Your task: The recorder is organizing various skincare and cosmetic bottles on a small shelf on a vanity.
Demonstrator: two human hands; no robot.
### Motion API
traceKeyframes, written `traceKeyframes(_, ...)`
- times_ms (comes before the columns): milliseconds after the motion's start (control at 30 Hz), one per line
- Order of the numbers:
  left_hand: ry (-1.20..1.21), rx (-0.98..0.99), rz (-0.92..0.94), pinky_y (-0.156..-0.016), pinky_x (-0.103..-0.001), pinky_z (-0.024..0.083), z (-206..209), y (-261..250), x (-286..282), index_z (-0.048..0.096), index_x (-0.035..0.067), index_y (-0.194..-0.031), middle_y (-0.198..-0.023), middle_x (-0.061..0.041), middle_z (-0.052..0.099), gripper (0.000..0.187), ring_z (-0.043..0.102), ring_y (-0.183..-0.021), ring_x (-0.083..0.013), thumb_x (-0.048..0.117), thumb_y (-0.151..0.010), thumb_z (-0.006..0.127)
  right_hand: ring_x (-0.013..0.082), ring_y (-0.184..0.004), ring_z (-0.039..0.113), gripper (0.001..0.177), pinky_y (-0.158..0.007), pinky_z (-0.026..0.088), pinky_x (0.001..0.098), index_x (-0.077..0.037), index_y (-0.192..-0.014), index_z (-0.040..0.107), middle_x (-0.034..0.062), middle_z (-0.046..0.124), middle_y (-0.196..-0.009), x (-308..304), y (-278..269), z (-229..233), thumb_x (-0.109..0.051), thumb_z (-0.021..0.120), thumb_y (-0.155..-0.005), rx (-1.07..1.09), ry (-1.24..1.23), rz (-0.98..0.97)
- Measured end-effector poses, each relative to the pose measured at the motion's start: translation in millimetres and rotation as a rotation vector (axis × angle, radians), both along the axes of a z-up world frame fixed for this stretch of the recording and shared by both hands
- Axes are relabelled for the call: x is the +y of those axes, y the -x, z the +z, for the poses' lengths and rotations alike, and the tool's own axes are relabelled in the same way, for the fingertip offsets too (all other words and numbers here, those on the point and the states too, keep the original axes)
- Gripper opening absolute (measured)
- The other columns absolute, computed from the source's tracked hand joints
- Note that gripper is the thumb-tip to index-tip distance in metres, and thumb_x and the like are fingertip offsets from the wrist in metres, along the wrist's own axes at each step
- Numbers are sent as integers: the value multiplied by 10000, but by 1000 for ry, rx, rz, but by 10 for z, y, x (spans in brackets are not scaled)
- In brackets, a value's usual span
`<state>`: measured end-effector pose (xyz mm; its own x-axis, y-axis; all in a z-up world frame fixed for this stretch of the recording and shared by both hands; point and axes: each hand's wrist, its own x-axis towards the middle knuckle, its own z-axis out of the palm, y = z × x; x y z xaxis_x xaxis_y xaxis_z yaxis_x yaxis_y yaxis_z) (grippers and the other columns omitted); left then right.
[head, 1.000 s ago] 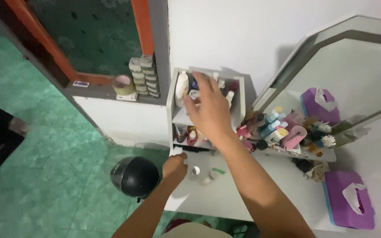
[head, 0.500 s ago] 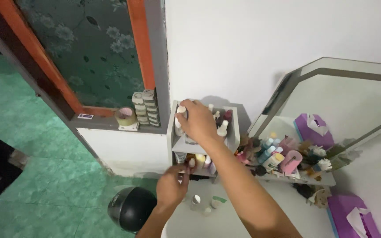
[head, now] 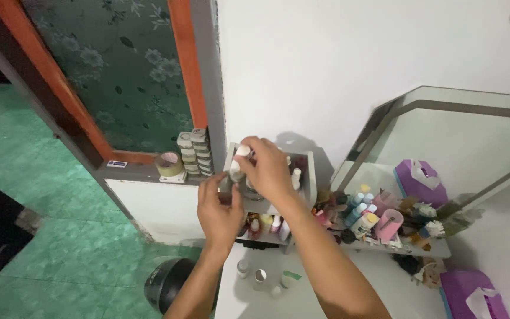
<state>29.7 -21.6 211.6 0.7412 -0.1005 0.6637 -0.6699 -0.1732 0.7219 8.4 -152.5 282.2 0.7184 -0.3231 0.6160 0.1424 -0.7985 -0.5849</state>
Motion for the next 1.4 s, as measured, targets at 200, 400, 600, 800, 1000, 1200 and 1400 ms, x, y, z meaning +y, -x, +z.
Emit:
traceKeyframes(200, -179, 107, -67, -742, -415, 574, 77, -23, -159, 650, 38, -1219, -1206, -151, 685, 374, 719, -884, -336, 154, -874, 737, 178, -646, 700, 357, -557, 555, 320, -36, -1167, 637, 88, 752, -915, 39, 797, 696, -177, 778, -871, 83, -408, -111)
traceKeyframes(400, -359, 22, -87, -784, -453, 568, 13, -48, -383, 683, 72, -1201, -1228, -163, 685, 433, 703, -963, -389, 209, -808, 804, 126, -757, 736, 252, -632, 598, 284, -44, -1033, 663, 66, 756, -851, -401, 1881, 219, -149, 798, -847, 144, -393, -227)
traceKeyframes(600, -532, 86, -40, -721, -502, 577, 38, 103, -489, 620, 103, -1272, -1300, -202, 586, 596, 703, -933, -432, 271, -747, 849, 217, -724, 748, 346, -670, 574, 359, -66, -988, 685, 105, 738, -901, -760, 2286, -1315, -262, 839, -748, 438, -226, -455)
traceKeyframes(800, -611, 175, 72, -699, -540, 572, -91, 138, -578, 530, 144, -1370, -1329, -274, 529, 763, 696, -880, -478, 344, -719, 875, 305, -808, 688, 355, -719, 546, 435, -96, -993, 626, 130, 664, -936, -875, 2253, -2554, -214, 851, -745, 481, -208, -539)
traceKeyframes(1000, -586, 137, 95, -693, -529, 568, -293, 64, -649, 515, 169, -1412, -1153, -226, 669, 719, 714, -879, -446, 380, -803, 834, 336, -856, 659, 360, -734, 536, 465, -111, -999, 604, 130, 638, -931, -838, 2217, -2794, -219, 845, -755, 553, -246, -578)
traceKeyframes(1200, -543, 139, 124, -666, -522, 559, -360, 93, -716, 537, 178, -1372, -1071, -204, 711, 657, 717, -818, -427, 356, -807, 822, 302, -822, 691, 365, -741, 551, 444, -112, -1026, 592, 127, 637, -952, -941, 2277, -3000, -231, 825, -771, 598, -304, -538)
traceKeyframes(1400, -504, 112, 154, -676, -508, 563, -459, 144, -659, 541, 170, -1389, -1056, -209, 707, 688, 717, -825, -417, 302, -781, 834, 304, -841, 676, 414, -709, 536, 436, -96, -1013, 636, 127, 674, -937, -1092, 2373, -3202, -273, 876, -727, 546, -150, -562)
